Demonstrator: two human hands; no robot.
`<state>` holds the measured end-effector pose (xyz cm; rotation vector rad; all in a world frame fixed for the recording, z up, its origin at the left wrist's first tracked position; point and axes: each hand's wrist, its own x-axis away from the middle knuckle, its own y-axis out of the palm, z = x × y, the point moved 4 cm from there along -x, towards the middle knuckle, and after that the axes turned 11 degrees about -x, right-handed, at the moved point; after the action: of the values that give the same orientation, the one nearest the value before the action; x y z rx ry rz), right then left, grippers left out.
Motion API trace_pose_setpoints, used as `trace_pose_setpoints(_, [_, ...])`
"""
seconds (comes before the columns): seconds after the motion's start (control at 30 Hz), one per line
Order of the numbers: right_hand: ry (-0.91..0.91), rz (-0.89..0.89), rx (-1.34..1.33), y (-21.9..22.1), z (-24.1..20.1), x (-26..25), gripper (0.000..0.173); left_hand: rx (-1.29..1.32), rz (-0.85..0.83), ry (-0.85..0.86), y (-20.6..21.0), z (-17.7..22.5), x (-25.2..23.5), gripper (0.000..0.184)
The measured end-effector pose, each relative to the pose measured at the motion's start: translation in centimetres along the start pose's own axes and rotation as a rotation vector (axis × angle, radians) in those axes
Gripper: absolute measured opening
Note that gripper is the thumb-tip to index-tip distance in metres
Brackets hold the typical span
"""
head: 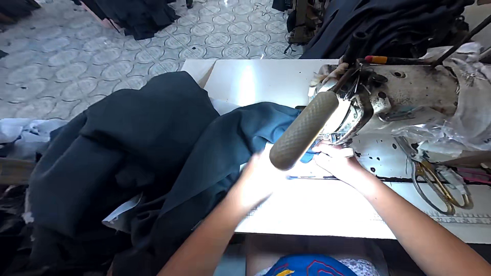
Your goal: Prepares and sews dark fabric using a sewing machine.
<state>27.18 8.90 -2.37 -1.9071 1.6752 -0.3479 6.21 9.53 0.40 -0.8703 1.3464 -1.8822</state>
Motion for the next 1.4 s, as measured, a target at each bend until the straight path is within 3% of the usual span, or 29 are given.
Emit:
trace_pose_setpoints(0.07, [-0.007,0.000,0.010,0.4,0.5,0.0,0.021,-0.041,-0.069,-0.205,-0.4,-3.1,-3.0,0.047])
trace_pose_setpoints(0.2, [0.084,-0.140,0.144,0.7,-0.4,-0.3,0.033,-0.130,0.098,-0.148,-1.0,-2.0,-5.0,0.047])
trace_pose_setpoints(0.27, [-0.003,-0.209,0.194,0.9,-1.5,0.0,0.029,-0.125,0.056,0.005,-2.0,-0.9,-4.1,0.040])
trace_pose_setpoints(0.37, [-0.296,-0.178,0.131,1.5,-3.0,1.2,0.030,-0.064,-0.145,0.320,-3.1,0.6,-1.4,0.037])
trace_pose_setpoints(0.43, [-0.406,-0.169,0.048,1.5,-4.1,1.6,0.028,-0.037,-0.104,0.442,-3.4,2.0,0.8,0.038])
trace_pose_setpoints(0.53, [-0.487,-0.136,0.000,2.0,-5.0,1.6,0.023,-0.133,0.071,0.308,-3.5,2.8,2.4,0.043])
trace_pose_setpoints(0.6, [-0.486,-0.085,0.028,2.0,-5.3,1.4,0.022,-0.124,0.225,0.215,-3.3,2.5,2.5,0.037])
trace_pose_setpoints(0.8, [-0.492,0.034,0.137,2.9,-4.5,2.1,0.029,0.210,-0.026,0.074,-3.2,1.1,2.0,0.037])
trace_pose_setpoints(0.97, [-0.532,0.209,0.194,2.9,-4.3,3.5,0.026,0.669,-0.015,0.109,-1.8,1.7,2.1,0.025])
trace_pose_setpoints(1.03, [-0.531,0.241,0.198,2.8,-4.2,4.4,0.028,0.566,0.134,0.133,-1.8,2.8,2.7,0.029])
trace_pose_setpoints(1.07, [-0.520,0.246,0.193,2.8,-4.0,4.9,0.029,0.438,0.287,0.185,-1.9,3.6,3.0,0.030])
trace_pose_setpoints(1.13, [-0.475,0.237,0.161,3.2,-3.7,6.3,0.026,0.134,0.597,0.377,-1.8,5.1,2.8,0.026])
trace_pose_setpoints(1.17, [-0.439,0.221,0.147,3.4,-3.6,7.0,0.023,0.010,0.622,0.451,-1.8,5.6,2.4,0.029])
trace_pose_setpoints(1.2, [-0.396,0.189,0.147,3.7,-3.5,7.6,0.022,-0.091,0.587,0.452,-1.7,5.8,1.7,0.031])
trace_pose_setpoints(1.27, [-0.345,0.138,0.193,3.8,-3.2,8.2,0.024,-0.224,0.400,0.226,-1.8,4.7,-0.5,0.040])
trace_pose_setpoints(1.33, [-0.288,0.083,0.221,3.5,-2.9,8.7,0.027,-0.271,-0.042,-0.051,-2.0,2.9,-2.7,0.053])
trace_pose_setpoints(1.37, [-0.278,0.076,0.238,3.3,-2.8,8.7,0.027,-0.306,-0.088,-0.066,-1.9,2.5,-3.2,0.049])
trace_pose_setpoints(1.4, [-0.288,0.093,0.256,3.2,-2.7,8.7,0.028,-0.339,0.002,0.019,-1.5,2.5,-3.2,0.037])
